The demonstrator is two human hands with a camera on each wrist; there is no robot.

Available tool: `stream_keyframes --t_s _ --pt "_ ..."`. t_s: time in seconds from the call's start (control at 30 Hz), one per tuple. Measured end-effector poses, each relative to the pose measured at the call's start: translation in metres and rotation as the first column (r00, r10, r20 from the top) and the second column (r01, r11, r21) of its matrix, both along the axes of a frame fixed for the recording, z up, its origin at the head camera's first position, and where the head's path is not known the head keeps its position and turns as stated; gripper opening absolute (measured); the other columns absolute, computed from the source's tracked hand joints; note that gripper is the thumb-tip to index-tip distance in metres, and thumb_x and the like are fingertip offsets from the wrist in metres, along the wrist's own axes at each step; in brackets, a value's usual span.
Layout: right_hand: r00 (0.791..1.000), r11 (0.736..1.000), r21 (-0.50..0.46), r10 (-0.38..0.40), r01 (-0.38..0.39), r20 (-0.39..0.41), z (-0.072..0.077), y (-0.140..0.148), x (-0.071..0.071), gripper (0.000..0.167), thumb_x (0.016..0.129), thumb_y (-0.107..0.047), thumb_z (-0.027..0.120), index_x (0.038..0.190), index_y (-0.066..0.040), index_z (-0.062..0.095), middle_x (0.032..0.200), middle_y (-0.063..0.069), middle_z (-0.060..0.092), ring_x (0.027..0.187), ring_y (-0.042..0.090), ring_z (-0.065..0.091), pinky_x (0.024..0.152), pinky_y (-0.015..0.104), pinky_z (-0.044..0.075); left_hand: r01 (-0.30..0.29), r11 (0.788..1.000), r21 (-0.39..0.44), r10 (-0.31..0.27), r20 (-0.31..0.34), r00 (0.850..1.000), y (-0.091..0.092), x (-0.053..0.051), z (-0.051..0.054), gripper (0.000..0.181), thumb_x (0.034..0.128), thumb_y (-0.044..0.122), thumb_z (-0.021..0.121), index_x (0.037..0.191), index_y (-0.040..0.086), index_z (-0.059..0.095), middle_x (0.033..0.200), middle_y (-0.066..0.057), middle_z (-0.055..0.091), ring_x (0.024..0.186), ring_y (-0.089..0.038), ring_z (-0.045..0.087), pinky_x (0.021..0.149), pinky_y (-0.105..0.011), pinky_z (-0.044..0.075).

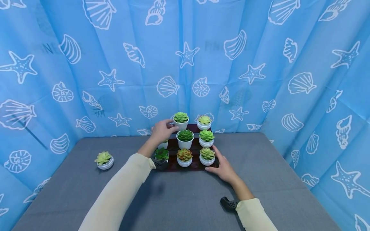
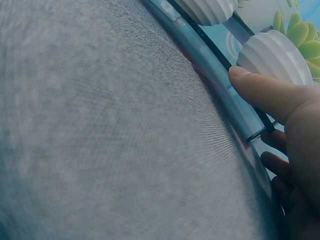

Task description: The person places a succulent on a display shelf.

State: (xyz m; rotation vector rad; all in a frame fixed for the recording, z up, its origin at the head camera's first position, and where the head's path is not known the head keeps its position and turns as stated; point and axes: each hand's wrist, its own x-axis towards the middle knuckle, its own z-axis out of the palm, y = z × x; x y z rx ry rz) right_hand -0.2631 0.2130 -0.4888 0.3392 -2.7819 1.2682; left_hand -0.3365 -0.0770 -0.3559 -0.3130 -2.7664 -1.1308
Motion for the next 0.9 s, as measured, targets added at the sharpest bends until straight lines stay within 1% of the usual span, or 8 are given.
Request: stream_keyframes --t_s 0.23,0.37,0.47,0.63,0.77,0.9 --pt "1.000 1.000 0.001 -0.004 0.004 0.016 0.001 -0.001 0.001 0.102 0.081 -0.030 0.081 0.157 -0.024 0.015 0.154 0.019 0.031 0.134 0.043 0.034 0.102 0.064 0.031 -0.001 1.000 0.013 0.001 -0.038 0.999 -0.015 0.005 0.000 0.046 0.0943 0.037 0.064 0.133 0.012 0.059 0.114 -0.006 0.068 0.108 -0.026 0.060 0.100 -0.056 0.027" --pt "1.000 1.000 0.008 -0.004 0.004 0.014 0.001 -0.001 0.001 0.102 0.081 -0.030 0.081 0.157 -0.024 0.014 0.153 0.020 0.031 0.134 0.044 0.034 0.102 0.064 0.032 0.001 0.999 0.046 0.002 -0.048 0.999 -0.025 0.008 -0.001 0.045 0.0954 0.034 0.063 0.133 0.010 0.058 0.118 -0.009 0.066 0.109 -0.027 0.059 0.099 -0.051 0.037" --pt "1.000 1.000 0.011 -0.005 0.005 0.016 0.001 0.000 0.001 0.102 0.081 -0.030 0.081 0.157 -0.024 0.014 0.153 0.021 0.031 0.134 0.044 0.034 0.102 0.064 0.032 0.012 0.996 0.092 -0.008 -0.047 0.999 -0.033 0.011 -0.003 0.044 0.0954 0.031 0.064 0.132 0.009 0.058 0.121 -0.011 0.064 0.112 -0.029 0.058 0.093 -0.048 0.046" --pt "1.000 1.000 0.006 -0.001 0.001 0.017 0.001 0.000 0.002 0.102 0.081 -0.029 0.081 0.157 -0.025 0.014 0.153 0.021 0.031 0.134 0.044 0.034 0.102 0.064 0.031 0.019 0.990 0.138 -0.011 -0.059 0.998 -0.049 0.017 -0.009 0.042 0.0956 0.030 0.064 0.130 0.007 0.059 0.122 -0.014 0.063 0.115 -0.031 0.055 0.093 -0.048 0.046" --pt "1.000 1.000 0.003 0.000 0.000 0.013 0.001 0.000 0.001 0.102 0.080 -0.030 0.081 0.157 -0.024 0.015 0.153 0.021 0.032 0.133 0.044 0.034 0.102 0.064 0.032 0.008 0.992 0.129 0.002 -0.074 0.997 -0.064 0.023 -0.013 0.043 0.0957 0.031 0.064 0.130 0.007 0.059 0.124 -0.014 0.062 0.118 -0.033 0.053 0.094 -0.050 0.045" --pt "1.000 1.000 0.001 0.001 -0.001 0.011 0.001 0.000 0.001 0.102 0.080 -0.031 0.081 0.157 -0.024 0.015 0.153 0.021 0.032 0.133 0.045 0.034 0.102 0.064 0.032 -0.013 0.996 0.087 0.022 -0.097 0.995 -0.079 0.029 -0.020 0.044 0.0959 0.033 0.063 0.132 0.007 0.058 0.126 -0.014 0.061 0.119 -0.035 0.053 0.095 -0.050 0.045"
